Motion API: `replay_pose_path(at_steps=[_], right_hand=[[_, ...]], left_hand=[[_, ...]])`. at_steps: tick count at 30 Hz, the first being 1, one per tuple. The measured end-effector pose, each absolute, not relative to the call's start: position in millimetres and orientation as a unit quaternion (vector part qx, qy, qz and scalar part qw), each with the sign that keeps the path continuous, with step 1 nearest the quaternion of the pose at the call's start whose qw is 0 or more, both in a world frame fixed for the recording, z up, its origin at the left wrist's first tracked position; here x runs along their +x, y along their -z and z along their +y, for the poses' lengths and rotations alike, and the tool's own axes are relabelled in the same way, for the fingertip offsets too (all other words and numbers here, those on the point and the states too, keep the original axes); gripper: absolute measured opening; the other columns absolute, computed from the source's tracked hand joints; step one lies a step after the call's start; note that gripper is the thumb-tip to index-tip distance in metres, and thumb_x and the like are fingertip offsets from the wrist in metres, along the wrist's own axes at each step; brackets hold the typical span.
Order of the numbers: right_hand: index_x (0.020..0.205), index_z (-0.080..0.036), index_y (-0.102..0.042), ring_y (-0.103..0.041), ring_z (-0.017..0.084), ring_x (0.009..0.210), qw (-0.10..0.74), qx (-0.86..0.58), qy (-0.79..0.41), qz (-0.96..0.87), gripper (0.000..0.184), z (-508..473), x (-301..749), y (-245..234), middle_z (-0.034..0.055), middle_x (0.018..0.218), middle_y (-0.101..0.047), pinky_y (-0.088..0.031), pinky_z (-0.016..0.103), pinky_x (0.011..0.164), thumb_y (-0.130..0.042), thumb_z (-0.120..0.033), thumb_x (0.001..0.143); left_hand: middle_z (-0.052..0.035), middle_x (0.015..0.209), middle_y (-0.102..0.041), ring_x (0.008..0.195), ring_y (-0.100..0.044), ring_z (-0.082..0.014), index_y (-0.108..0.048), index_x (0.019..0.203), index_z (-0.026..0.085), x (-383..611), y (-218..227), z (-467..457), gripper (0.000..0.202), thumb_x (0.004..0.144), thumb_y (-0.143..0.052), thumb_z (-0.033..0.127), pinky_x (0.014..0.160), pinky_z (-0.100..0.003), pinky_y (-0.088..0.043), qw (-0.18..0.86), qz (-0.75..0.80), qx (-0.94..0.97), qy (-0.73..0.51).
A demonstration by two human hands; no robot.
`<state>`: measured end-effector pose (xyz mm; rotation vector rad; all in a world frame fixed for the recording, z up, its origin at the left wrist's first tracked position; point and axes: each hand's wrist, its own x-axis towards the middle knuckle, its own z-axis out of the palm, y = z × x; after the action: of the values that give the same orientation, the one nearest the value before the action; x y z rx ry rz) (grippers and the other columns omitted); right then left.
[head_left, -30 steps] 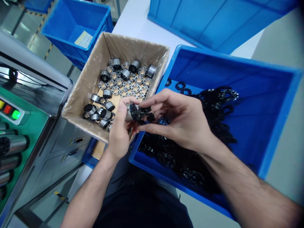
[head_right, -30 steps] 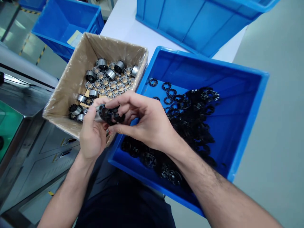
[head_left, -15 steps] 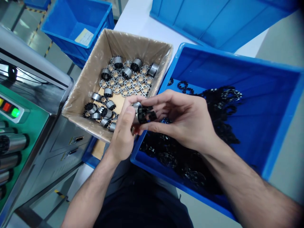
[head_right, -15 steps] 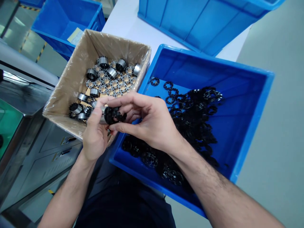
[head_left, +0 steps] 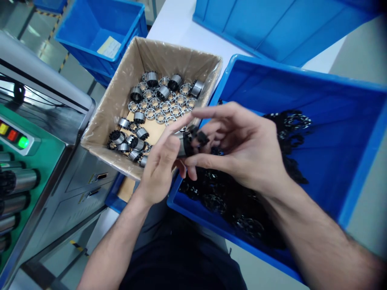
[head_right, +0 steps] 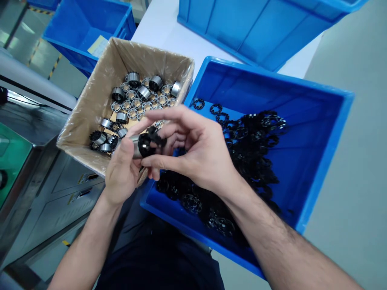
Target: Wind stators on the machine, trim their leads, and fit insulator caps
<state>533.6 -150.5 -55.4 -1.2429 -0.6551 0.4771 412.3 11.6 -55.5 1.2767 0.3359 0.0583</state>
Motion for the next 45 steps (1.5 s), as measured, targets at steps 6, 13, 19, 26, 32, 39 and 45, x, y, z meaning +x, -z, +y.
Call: replay_pose_path(at_steps=[6, 13, 19, 26, 32, 39, 45], right_hand=[[0.123, -0.030, -0.088, -0.078, 0.014, 0.075, 0.712, -0.616, -0.105, -0.321, 0.026, -155.9, 542.4, 56.1, 0.0005, 0.101, -0.082, -0.070, 0.027, 0.063, -0.102, -0.028, 0.102], [0.127, -0.031, -0.094, -0.078, 0.016, 0.080, 0.699, -0.622, -0.103, -0.338, 0.019, -152.0, 533.7, 50.8, 0.0047, 0.112, -0.086, -0.071, 0.029, 0.064, -0.095, -0.041, 0.110], [0.122, -0.030, -0.094, -0.084, 0.015, 0.085, 0.716, -0.621, -0.089, -0.306, 0.016, -144.3, 528.6, 56.5, 0.0022, 0.113, -0.090, -0.074, 0.026, 0.074, -0.092, -0.022, 0.108], [0.119, -0.027, -0.089, -0.084, 0.016, 0.091, 0.695, -0.657, -0.076, -0.281, 0.015, -137.3, 521.4, 62.8, 0.0029, 0.108, -0.087, -0.072, 0.024, 0.072, -0.087, -0.020, 0.106], [0.111, -0.026, -0.092, -0.085, 0.016, 0.091, 0.702, -0.655, -0.097, -0.263, 0.014, -136.2, 518.4, 59.6, 0.0034, 0.112, -0.090, -0.071, 0.026, 0.072, -0.086, -0.015, 0.103], [0.104, -0.029, -0.093, -0.078, 0.019, 0.084, 0.672, -0.662, -0.023, -0.332, 0.020, -138.7, 520.2, 58.0, 0.0030, 0.094, -0.086, -0.067, 0.033, 0.072, -0.083, -0.011, 0.104], [0.111, -0.032, -0.094, -0.078, 0.024, 0.105, 0.634, -0.690, 0.029, -0.349, 0.019, -133.6, 513.5, 60.4, 0.0061, 0.107, -0.082, -0.069, 0.042, 0.090, -0.083, -0.017, 0.106]], left_hand=[[-0.0035, 0.101, -0.090, 0.053, -0.069, -0.0135, -0.068, 0.124, 0.027, 429.1, 54.6, 12.4, 0.065, 0.115, -0.058, 0.091, 0.048, -0.028, -0.050, 0.782, 0.255, 0.546, -0.158], [0.0043, 0.082, -0.068, 0.050, -0.052, -0.0096, -0.071, 0.135, 0.032, 425.6, 54.1, 10.7, 0.049, 0.119, -0.067, 0.078, 0.050, -0.027, -0.042, 0.780, 0.231, 0.558, -0.162], [0.0021, 0.085, -0.058, 0.057, -0.050, -0.0135, -0.071, 0.134, 0.034, 428.6, 53.5, 9.5, 0.051, 0.113, -0.075, 0.080, 0.048, -0.028, -0.037, 0.784, 0.218, 0.573, -0.095], [0.0014, 0.086, -0.049, 0.061, -0.035, -0.0124, -0.074, 0.133, 0.032, 422.0, 54.1, 4.1, 0.051, 0.119, -0.066, 0.080, 0.049, -0.027, -0.029, 0.794, 0.172, 0.575, -0.093], [-0.0013, 0.097, -0.058, 0.064, -0.039, -0.0114, -0.076, 0.136, 0.031, 419.7, 58.4, 7.4, 0.049, 0.121, -0.064, 0.076, 0.052, -0.026, -0.036, 0.798, 0.151, 0.578, -0.078], [0.0018, 0.084, -0.050, 0.057, -0.030, -0.0099, -0.078, 0.139, 0.033, 419.6, 54.2, 7.9, 0.053, 0.119, -0.065, 0.081, 0.049, -0.026, -0.029, 0.794, 0.163, 0.584, -0.051], [0.0030, 0.085, -0.058, 0.063, -0.045, -0.0121, -0.078, 0.133, 0.029, 418.5, 61.1, 12.5, 0.045, 0.116, -0.079, 0.071, 0.062, -0.029, -0.046, 0.770, 0.130, 0.621, -0.067]])
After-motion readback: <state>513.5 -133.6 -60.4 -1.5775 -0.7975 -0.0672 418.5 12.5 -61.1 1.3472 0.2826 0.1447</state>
